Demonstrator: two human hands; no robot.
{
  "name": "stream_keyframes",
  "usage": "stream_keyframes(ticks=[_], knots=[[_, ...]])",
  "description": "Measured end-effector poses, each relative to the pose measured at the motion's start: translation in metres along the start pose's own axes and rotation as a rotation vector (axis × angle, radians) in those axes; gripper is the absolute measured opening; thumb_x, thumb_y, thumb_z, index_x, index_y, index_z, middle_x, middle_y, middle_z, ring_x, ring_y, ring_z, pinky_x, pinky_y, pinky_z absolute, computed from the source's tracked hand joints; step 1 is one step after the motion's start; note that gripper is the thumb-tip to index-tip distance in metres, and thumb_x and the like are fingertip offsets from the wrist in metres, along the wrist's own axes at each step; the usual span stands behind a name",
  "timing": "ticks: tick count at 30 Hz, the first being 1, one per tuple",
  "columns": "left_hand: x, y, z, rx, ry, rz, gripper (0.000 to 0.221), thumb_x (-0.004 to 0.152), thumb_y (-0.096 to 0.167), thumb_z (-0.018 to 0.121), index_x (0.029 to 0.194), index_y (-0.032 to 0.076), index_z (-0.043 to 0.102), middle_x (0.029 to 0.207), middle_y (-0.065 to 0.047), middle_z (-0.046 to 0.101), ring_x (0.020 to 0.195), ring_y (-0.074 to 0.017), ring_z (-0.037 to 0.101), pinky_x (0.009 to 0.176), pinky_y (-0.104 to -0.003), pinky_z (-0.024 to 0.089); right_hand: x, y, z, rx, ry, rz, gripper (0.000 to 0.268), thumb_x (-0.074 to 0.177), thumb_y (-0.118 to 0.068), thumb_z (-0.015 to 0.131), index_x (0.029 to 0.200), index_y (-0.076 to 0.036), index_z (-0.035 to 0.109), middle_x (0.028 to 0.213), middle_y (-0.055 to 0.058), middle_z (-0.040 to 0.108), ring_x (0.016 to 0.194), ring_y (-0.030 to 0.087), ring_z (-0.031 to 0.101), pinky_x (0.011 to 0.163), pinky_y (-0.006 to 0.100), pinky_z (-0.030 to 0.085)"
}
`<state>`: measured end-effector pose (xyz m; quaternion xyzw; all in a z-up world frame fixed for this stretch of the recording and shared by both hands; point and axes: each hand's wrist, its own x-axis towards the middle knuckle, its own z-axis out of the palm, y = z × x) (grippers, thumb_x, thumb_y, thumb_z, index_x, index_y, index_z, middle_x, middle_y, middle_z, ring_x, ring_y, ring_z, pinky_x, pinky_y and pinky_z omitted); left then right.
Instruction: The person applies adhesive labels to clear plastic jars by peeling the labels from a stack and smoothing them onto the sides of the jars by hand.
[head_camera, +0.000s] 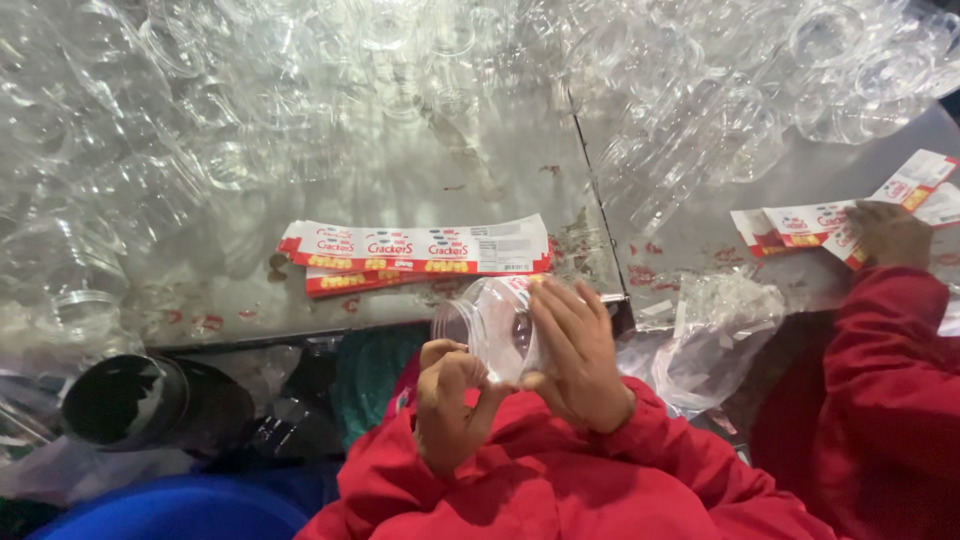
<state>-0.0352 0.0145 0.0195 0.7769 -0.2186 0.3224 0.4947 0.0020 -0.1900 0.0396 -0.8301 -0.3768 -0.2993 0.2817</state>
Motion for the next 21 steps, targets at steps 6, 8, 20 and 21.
stream_keyframes(ticks=[6,8,20,21], knots=[[0.004,-0.004,-0.036,0.301,0.021,-0.029,0.036,0.068,0.023,0.089,0.085,0.008,0.060,0.073,-0.007,0.060,0.082,-0.0353,0.064,0.077,-0.044,0.050,0.020,0.030,0.008,0.055,-0.194,0.166,0.058,0.098,-0.038,0.054,0.146,-0.004,0.053,0.145,0.017,0.057,0.139,0.035,0.050,0.121,0.057,0.027],[0.001,-0.025,-0.073,0.606,0.079,-0.013,0.037,0.068,0.033,0.087,0.086,0.009,0.065,0.074,-0.009,0.064,0.076,-0.0360,0.065,0.072,-0.047,0.049,0.017,0.051,0.020,0.016,-0.229,0.157,0.056,0.097,-0.036,0.058,0.144,-0.005,0.054,0.146,0.016,0.058,0.140,0.036,0.049,0.121,0.057,0.029],[-0.072,-0.034,-0.257,1.399,-0.315,-0.601,0.060,0.071,0.053,0.080,0.109,0.006,0.077,0.088,-0.014,0.075,0.073,-0.0279,0.074,0.069,-0.037,0.057,0.036,0.169,0.083,-0.130,-0.449,0.161,0.089,0.077,-0.054,0.079,0.145,-0.003,0.051,0.148,0.025,0.048,0.138,0.042,0.040,0.112,0.057,0.031],[-0.051,-0.029,-0.235,1.295,-0.332,-0.557,0.058,0.072,0.053,0.081,0.109,0.008,0.077,0.087,-0.014,0.075,0.075,-0.0299,0.073,0.069,-0.039,0.057,0.038,0.171,0.090,-0.151,-0.541,0.157,0.100,0.072,-0.058,0.081,0.148,-0.001,0.048,0.148,0.027,0.045,0.136,0.043,0.037,0.110,0.060,0.027]])
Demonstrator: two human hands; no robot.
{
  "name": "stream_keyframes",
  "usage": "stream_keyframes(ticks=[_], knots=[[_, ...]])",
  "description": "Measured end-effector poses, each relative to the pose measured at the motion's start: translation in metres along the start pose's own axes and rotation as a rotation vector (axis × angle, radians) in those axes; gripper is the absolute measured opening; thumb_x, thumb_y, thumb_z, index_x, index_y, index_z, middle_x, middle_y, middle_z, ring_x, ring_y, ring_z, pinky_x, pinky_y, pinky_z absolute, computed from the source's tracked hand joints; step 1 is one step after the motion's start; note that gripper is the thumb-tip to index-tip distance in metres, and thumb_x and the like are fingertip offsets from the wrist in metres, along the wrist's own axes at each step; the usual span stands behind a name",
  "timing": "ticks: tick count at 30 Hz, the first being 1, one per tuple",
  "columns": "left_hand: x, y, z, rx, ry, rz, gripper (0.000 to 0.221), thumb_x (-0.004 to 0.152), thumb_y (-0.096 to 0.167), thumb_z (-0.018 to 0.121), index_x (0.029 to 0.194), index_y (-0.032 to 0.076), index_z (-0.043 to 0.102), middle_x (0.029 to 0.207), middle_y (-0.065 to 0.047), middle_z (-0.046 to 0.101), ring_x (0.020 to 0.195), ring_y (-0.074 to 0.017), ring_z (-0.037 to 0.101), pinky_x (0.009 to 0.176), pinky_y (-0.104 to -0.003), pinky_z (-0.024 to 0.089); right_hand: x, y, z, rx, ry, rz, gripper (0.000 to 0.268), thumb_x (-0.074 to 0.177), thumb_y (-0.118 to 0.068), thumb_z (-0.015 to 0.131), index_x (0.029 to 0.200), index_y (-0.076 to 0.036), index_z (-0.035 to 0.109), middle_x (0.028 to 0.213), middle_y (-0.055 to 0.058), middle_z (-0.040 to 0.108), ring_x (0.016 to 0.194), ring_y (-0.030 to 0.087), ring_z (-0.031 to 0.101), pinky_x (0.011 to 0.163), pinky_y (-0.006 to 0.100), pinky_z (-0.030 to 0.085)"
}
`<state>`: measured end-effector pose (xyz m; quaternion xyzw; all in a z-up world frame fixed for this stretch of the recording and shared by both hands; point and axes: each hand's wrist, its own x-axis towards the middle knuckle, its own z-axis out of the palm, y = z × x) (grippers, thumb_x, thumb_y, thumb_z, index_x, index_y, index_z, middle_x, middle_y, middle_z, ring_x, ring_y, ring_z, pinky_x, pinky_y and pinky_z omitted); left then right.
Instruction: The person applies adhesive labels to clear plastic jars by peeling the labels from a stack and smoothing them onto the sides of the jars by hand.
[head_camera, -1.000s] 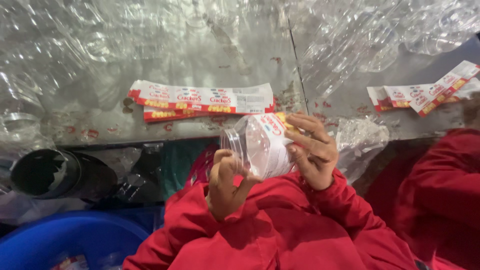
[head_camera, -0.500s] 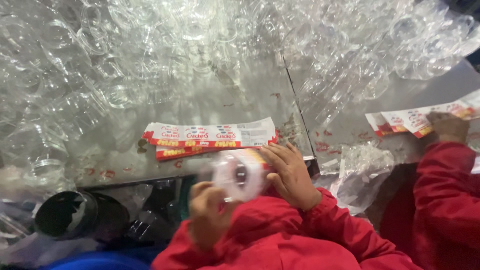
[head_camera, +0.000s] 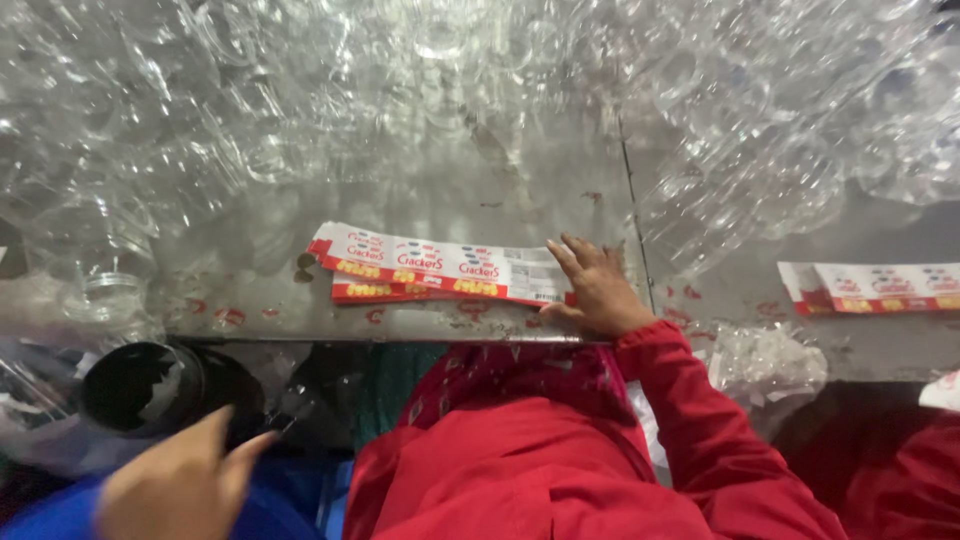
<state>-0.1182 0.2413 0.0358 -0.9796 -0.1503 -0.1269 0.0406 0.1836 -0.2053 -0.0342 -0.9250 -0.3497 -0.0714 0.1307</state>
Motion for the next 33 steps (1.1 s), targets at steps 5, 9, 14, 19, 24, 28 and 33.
stream_keyframes(ticks=[5,9,14,19,24,28,33], knots=[[0.076,0.128,0.015,-0.423,-0.123,0.462,0.051,0.079,0.043,0.076,0.114,0.006,0.071,0.103,-0.010,0.076,0.093,-0.0291,0.071,0.081,-0.042,0.054,0.001,-0.001,0.031,-0.073,-0.031,0.004,0.091,0.079,-0.060,0.077,0.148,-0.005,0.051,0.151,0.024,0.046,0.141,0.044,0.035,0.112,0.059,0.030],[0.127,0.217,0.083,-0.581,0.070,0.765,0.065,0.081,0.043,0.075,0.132,0.006,0.063,0.142,-0.017,0.060,0.137,-0.0334,0.049,0.116,-0.053,0.032,-0.013,0.000,0.037,0.045,0.043,0.040,0.067,0.093,-0.054,0.070,0.147,-0.017,0.056,0.151,0.015,0.052,0.143,0.036,0.045,0.120,0.049,0.036],[0.176,0.265,0.133,-0.442,0.165,0.747,0.081,0.075,0.057,0.071,0.141,0.013,0.055,0.146,-0.017,0.053,0.140,-0.0336,0.043,0.113,-0.066,0.020,-0.002,-0.010,0.018,-0.024,0.163,-0.002,0.073,0.083,-0.052,0.074,0.142,-0.011,0.060,0.147,0.022,0.052,0.138,0.042,0.046,0.113,0.055,0.034],[0.179,0.270,0.145,-0.510,-0.091,0.668,0.076,0.086,0.056,0.072,0.143,0.008,0.056,0.138,-0.018,0.055,0.134,-0.0334,0.046,0.116,-0.061,0.024,0.010,-0.016,0.007,-0.060,0.131,0.002,0.078,0.074,-0.052,0.080,0.136,-0.007,0.064,0.135,0.023,0.057,0.128,0.041,0.049,0.106,0.059,0.034],[0.172,0.263,0.160,-0.535,0.070,0.701,0.062,0.086,0.047,0.072,0.128,0.002,0.064,0.127,-0.024,0.063,0.123,-0.0418,0.054,0.109,-0.058,0.037,0.011,-0.005,0.013,0.120,0.060,0.073,0.072,0.074,-0.050,0.082,0.134,-0.015,0.066,0.135,0.013,0.061,0.128,0.035,0.051,0.108,0.051,0.039],[0.167,0.259,0.176,-0.583,0.234,0.872,0.032,0.087,0.011,0.065,0.117,0.002,0.068,0.125,-0.018,0.071,0.124,-0.0360,0.065,0.112,-0.052,0.047,0.008,-0.003,0.016,0.122,0.124,-0.004,0.071,0.076,-0.045,0.084,0.136,-0.012,0.066,0.140,0.014,0.058,0.133,0.035,0.050,0.110,0.053,0.038],[0.168,0.256,0.180,-0.754,0.234,0.803,0.012,0.093,0.007,0.067,0.101,-0.001,0.068,0.109,-0.017,0.075,0.113,-0.0314,0.072,0.105,-0.046,0.051,0.003,-0.004,0.011,0.074,0.311,-0.220,0.050,0.080,-0.031,0.083,0.126,-0.018,0.069,0.138,0.008,0.062,0.131,0.031,0.055,0.114,0.058,0.036]])
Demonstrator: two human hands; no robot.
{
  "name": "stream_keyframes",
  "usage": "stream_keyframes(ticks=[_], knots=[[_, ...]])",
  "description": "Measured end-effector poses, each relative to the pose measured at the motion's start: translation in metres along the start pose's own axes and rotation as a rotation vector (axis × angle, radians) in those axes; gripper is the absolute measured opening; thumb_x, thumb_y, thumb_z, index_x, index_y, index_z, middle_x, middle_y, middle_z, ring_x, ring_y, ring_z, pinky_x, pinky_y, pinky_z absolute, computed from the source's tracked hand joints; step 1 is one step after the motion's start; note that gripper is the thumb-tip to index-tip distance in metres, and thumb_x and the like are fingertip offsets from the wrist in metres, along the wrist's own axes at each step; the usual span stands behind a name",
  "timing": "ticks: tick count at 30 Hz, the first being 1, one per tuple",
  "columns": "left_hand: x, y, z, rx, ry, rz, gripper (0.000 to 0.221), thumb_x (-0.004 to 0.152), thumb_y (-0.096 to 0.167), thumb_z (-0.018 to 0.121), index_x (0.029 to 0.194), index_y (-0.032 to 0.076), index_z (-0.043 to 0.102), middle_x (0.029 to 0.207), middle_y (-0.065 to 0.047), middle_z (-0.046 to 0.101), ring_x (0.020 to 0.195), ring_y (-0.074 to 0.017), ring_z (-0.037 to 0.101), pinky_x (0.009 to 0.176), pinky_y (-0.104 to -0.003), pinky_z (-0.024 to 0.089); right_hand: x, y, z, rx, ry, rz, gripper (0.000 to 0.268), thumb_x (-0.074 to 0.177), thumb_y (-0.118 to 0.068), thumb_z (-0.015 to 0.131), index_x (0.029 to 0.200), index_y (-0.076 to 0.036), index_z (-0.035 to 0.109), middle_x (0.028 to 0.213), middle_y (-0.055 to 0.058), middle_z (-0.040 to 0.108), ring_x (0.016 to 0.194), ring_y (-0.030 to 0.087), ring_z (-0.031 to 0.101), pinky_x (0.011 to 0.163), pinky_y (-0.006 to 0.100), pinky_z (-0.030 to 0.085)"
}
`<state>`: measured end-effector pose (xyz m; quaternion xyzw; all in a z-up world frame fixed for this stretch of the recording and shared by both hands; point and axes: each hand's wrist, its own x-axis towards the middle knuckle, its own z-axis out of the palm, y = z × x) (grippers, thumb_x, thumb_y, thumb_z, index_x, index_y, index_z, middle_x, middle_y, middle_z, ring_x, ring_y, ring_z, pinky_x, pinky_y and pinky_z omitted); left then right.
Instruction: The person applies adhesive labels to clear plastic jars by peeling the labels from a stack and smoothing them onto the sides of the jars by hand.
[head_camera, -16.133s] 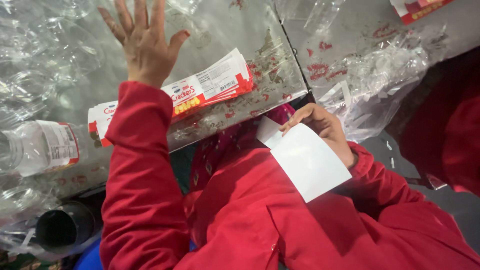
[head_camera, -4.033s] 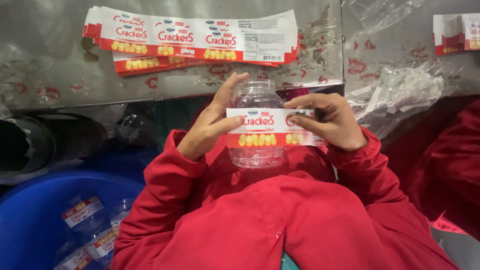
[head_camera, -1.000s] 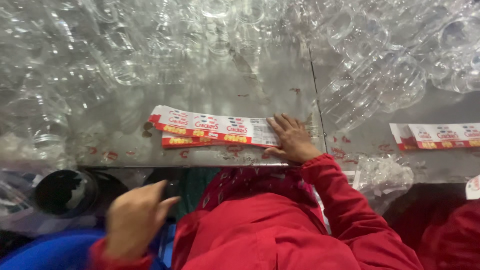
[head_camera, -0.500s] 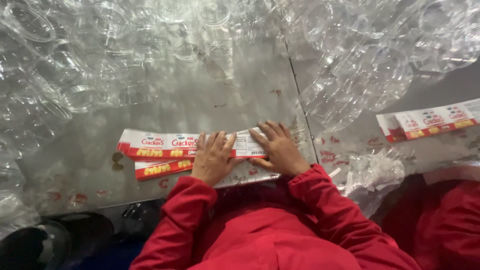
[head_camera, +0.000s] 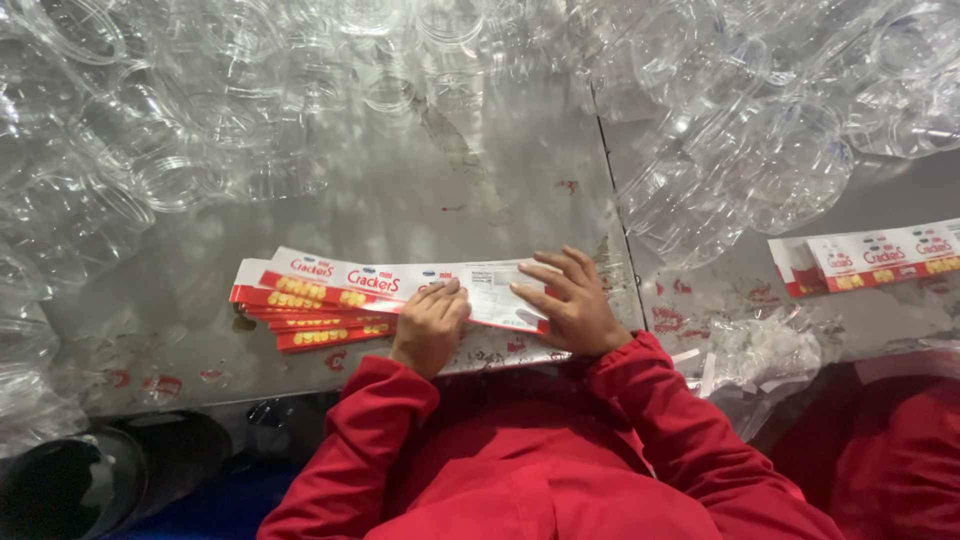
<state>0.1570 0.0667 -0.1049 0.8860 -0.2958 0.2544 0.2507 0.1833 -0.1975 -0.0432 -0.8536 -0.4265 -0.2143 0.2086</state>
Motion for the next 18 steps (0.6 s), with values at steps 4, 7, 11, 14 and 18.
stream_keyframes(ticks=[4,7,11,14,18], knots=[[0.005,0.002,-0.007,0.043,0.045,-0.015,0.010,0.086,0.006,0.068,0.093,-0.001,0.069,0.102,-0.017,0.077,0.105,-0.0293,0.074,0.103,-0.044,0.053,-0.005,-0.002,0.003,-0.006,0.028,-0.058,0.036,0.088,-0.020,0.080,0.123,-0.021,0.071,0.133,0.002,0.066,0.128,0.026,0.060,0.116,0.052,0.040],[0.008,0.007,-0.012,0.055,0.106,0.017,0.011,0.084,0.007,0.069,0.094,0.002,0.071,0.098,-0.015,0.077,0.102,-0.0280,0.074,0.107,-0.049,0.050,-0.009,0.003,0.011,-0.012,-0.013,0.007,0.041,0.079,-0.015,0.077,0.119,-0.015,0.071,0.126,0.007,0.070,0.121,0.028,0.063,0.109,0.052,0.042],[0.006,0.005,-0.011,0.070,0.283,-0.072,0.011,0.090,0.000,0.068,0.097,0.007,0.073,0.098,-0.010,0.079,0.106,-0.0244,0.075,0.117,-0.054,0.043,-0.012,0.005,0.016,0.000,0.038,0.062,0.035,0.089,-0.017,0.076,0.123,-0.015,0.069,0.117,0.005,0.073,0.116,0.024,0.067,0.111,0.048,0.045],[0.003,0.001,-0.012,-0.029,0.350,-0.253,0.008,0.087,0.003,0.073,0.091,0.010,0.073,0.091,-0.008,0.077,0.099,-0.0228,0.077,0.116,-0.054,0.043,-0.010,0.002,0.013,0.011,0.032,0.064,0.043,0.088,-0.025,0.078,0.127,-0.011,0.066,0.114,0.009,0.073,0.112,0.026,0.067,0.108,0.048,0.045],[0.008,0.009,-0.021,-0.036,0.375,-0.265,0.011,0.082,0.000,0.072,0.084,0.010,0.068,0.094,-0.006,0.080,0.090,-0.0217,0.077,0.116,-0.054,0.044,-0.003,-0.005,0.003,0.048,0.057,0.018,0.065,0.084,-0.033,0.080,0.137,-0.003,0.055,0.121,0.018,0.069,0.115,0.033,0.065,0.108,0.051,0.042]])
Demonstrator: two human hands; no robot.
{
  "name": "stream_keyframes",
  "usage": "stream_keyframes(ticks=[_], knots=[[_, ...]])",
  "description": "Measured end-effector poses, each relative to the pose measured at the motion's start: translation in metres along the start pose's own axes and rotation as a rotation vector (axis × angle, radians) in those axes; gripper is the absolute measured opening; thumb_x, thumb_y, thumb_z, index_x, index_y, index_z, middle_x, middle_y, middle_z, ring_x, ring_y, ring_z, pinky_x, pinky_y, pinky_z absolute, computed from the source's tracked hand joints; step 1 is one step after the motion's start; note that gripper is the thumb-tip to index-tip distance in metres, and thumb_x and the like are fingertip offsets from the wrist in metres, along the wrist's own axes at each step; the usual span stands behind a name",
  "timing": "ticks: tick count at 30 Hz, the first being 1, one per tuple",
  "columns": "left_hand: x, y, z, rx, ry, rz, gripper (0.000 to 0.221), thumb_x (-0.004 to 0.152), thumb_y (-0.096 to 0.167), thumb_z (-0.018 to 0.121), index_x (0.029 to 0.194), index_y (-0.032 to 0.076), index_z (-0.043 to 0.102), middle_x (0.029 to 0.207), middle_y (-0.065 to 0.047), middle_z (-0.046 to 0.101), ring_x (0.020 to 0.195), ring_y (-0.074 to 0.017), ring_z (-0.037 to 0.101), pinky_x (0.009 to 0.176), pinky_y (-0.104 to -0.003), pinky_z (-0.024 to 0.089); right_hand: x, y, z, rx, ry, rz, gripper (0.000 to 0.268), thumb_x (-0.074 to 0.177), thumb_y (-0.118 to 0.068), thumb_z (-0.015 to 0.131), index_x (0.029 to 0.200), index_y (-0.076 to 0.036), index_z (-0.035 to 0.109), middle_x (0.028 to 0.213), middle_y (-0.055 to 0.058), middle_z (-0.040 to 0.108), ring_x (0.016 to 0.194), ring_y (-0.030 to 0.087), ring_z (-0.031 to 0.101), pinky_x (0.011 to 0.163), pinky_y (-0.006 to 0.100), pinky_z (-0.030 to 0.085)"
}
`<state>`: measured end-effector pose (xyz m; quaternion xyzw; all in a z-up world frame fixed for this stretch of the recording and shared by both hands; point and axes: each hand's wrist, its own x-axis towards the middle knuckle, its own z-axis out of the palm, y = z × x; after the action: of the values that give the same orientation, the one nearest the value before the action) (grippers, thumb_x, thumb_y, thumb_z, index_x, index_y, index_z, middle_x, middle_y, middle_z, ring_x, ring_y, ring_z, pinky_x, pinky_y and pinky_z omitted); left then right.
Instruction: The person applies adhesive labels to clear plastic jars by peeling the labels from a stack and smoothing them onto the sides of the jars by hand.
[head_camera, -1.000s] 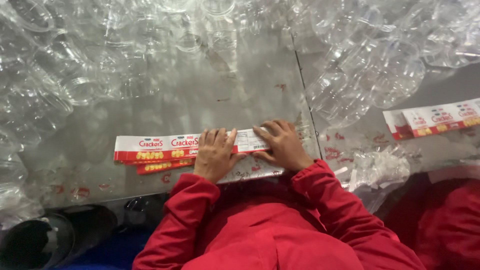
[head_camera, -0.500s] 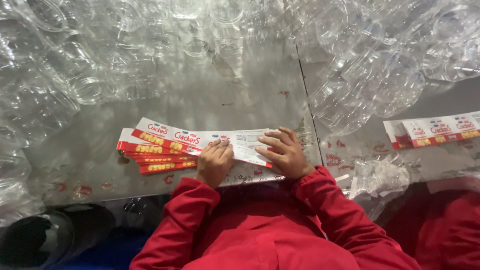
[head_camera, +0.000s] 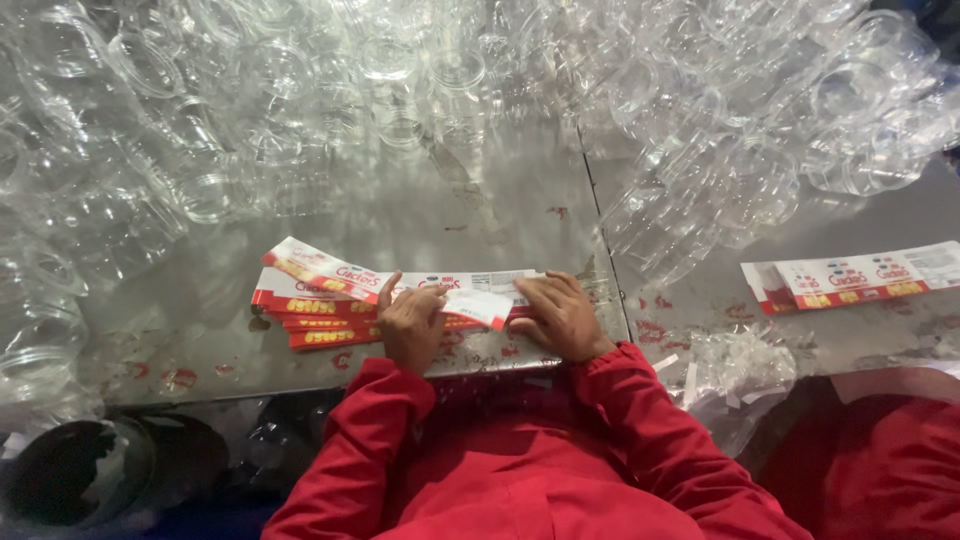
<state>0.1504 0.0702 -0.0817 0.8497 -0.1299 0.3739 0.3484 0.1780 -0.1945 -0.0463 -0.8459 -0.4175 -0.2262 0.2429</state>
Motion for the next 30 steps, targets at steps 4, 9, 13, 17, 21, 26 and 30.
stream_keyframes(ticks=[4,9,13,17,21,26,30], knots=[[-0.016,0.055,-0.017,-0.113,0.016,0.020,0.016,0.079,0.005,0.075,0.095,0.008,0.073,0.094,-0.009,0.077,0.086,-0.0256,0.075,0.110,-0.054,0.042,-0.002,-0.029,-0.020,0.229,0.088,0.162,0.086,0.073,-0.021,0.081,0.145,0.003,0.042,0.123,0.027,0.061,0.115,0.042,0.057,0.104,0.049,0.041],[-0.042,0.107,-0.030,-0.372,-0.300,-0.213,0.009,0.085,0.014,0.081,0.091,0.009,0.076,0.081,-0.007,0.075,0.072,-0.0286,0.072,0.103,-0.049,0.049,-0.027,-0.070,-0.041,0.513,0.279,0.146,0.043,0.085,0.001,0.078,0.125,-0.009,0.066,0.111,0.016,0.071,0.105,0.030,0.071,0.087,0.036,0.060],[-0.035,0.110,-0.039,-0.361,-0.521,-0.211,0.014,0.081,0.019,0.084,0.088,0.008,0.080,0.081,-0.010,0.076,0.071,-0.0302,0.071,0.092,-0.046,0.048,-0.027,-0.082,-0.054,0.560,0.157,0.228,0.031,0.089,0.003,0.072,0.117,-0.008,0.073,0.103,0.011,0.074,0.089,0.023,0.075,0.074,0.032,0.062],[-0.037,0.117,-0.041,-0.746,-0.354,-0.457,0.015,0.080,0.009,0.081,0.094,0.004,0.080,0.082,-0.008,0.072,0.077,-0.0208,0.069,0.072,-0.033,0.052,-0.012,-0.107,-0.059,0.354,0.105,0.313,0.033,0.085,-0.001,0.073,0.118,-0.005,0.073,0.102,0.011,0.074,0.089,0.025,0.072,0.076,0.034,0.058],[-0.048,0.121,-0.036,-0.761,-0.327,-0.544,0.015,0.081,0.003,0.084,0.096,0.004,0.083,0.074,-0.005,0.067,0.067,-0.0151,0.062,0.060,-0.027,0.049,0.004,-0.114,-0.061,0.159,0.153,-0.015,0.041,0.082,-0.020,0.076,0.118,-0.001,0.067,0.110,0.014,0.071,0.104,0.033,0.067,0.093,0.045,0.051],[-0.061,0.124,-0.029,-0.821,-0.314,-0.487,0.016,0.084,0.001,0.082,0.099,0.003,0.079,0.082,-0.005,0.065,0.073,-0.0138,0.063,0.063,-0.028,0.050,-0.030,-0.106,-0.033,0.275,0.090,0.096,0.022,0.095,-0.017,0.071,0.115,-0.006,0.069,0.100,0.010,0.073,0.092,0.026,0.071,0.083,0.041,0.058],[-0.061,0.118,-0.034,-0.894,-0.429,-0.488,0.036,0.084,-0.002,0.077,0.119,0.005,0.079,0.079,-0.006,0.064,0.077,-0.0129,0.061,0.071,-0.026,0.049,-0.062,-0.069,-0.008,1.181,0.364,0.668,0.036,0.108,-0.034,0.051,0.098,-0.004,0.067,0.086,0.013,0.074,0.075,0.022,0.073,0.064,0.036,0.061]])
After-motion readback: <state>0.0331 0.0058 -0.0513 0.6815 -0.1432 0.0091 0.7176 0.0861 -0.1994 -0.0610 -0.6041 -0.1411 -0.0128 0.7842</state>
